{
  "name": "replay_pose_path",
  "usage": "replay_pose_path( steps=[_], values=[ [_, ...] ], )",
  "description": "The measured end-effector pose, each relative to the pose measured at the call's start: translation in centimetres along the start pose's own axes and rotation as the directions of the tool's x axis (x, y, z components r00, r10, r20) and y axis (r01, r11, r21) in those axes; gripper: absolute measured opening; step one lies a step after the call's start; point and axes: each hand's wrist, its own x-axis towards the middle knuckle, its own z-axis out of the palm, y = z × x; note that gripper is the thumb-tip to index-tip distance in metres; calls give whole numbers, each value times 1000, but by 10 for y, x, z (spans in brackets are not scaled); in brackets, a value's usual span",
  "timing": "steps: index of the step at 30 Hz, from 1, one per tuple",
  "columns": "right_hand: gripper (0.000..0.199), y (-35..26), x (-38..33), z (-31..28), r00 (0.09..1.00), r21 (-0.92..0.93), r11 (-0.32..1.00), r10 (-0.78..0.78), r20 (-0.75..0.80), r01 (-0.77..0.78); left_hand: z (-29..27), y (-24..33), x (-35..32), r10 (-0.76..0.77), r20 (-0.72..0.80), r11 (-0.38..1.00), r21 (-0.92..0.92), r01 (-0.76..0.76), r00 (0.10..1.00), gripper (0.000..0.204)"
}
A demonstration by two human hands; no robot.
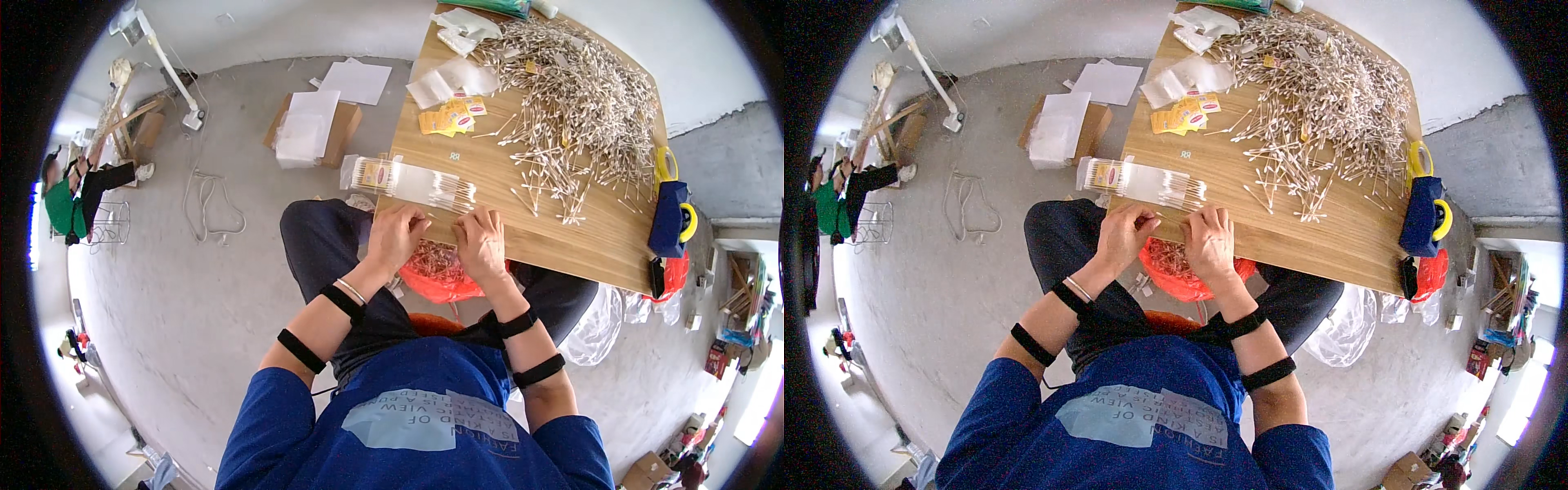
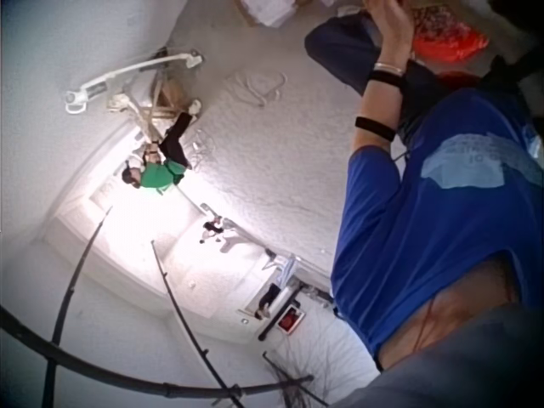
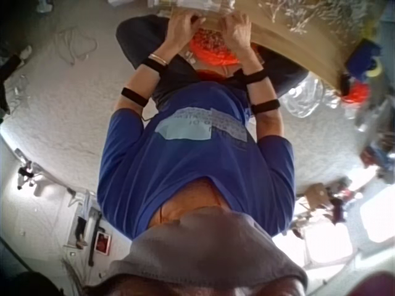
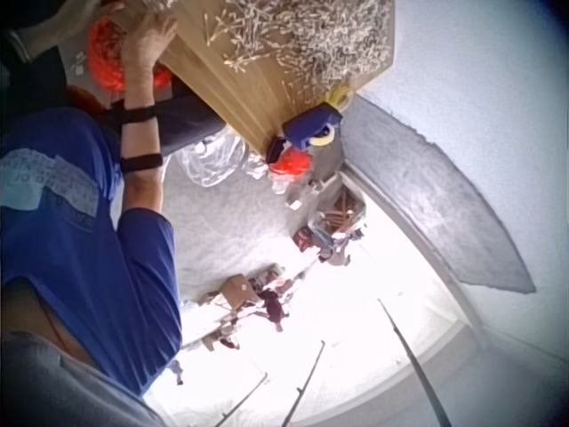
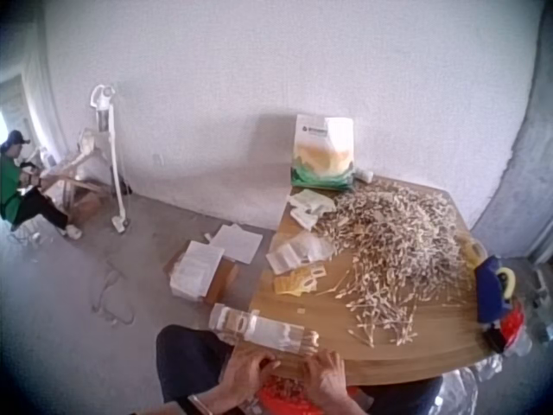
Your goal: The person sits on the floor and packs cotton swabs into a small plastic container. They pick up swabs from a large pile on the table, align them, and place them into the container. The person then closes the container and places it on the table.
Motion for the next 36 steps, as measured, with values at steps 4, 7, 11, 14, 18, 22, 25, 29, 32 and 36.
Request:
replay_pose_path(
  steps=[4,7,11,14,18,22,25,29,32,36],
  values=[
    [12,3,5,10,997,-145,986,-82,-13,79,0,-1,1,2,0,1000,-16,-2,1000,15],
    [13,2,13,12,999,-127,991,-30,-20,28,-1,1,1,-11,12,1000,-6,11,1000,15],
    [17,11,16,2,981,-37,991,121,-151,-128,-5,4,2,-47,44,999,-7,47,998,16],
    [27,33,5,-6,983,-70,993,82,-165,-95,1,-1,0,-86,49,995,-45,88,995,18],
    [46,37,-3,-21,999,-95,995,30,-15,-32,3,10,6,12,-28,995,103,-9,1000,24],
    [50,30,-5,-24,999,-163,987,7,50,1,12,12,12,130,-31,982,140,-124,991,24],
    [46,30,-7,-24,997,-215,976,-19,73,34,22,7,18,178,-40,977,127,-172,983,17],
    [42,27,-14,-30,994,-243,968,-44,101,68,27,5,21,229,-82,969,113,-219,970,10],
    [37,21,-19,-36,989,-233,965,-102,104,124,29,-1,20,220,-63,970,121,-211,974,11],
    [26,17,-33,-42,956,-62,961,-258,143,269,29,2,22,197,-47,977,87,-193,979,12]
  ],
)
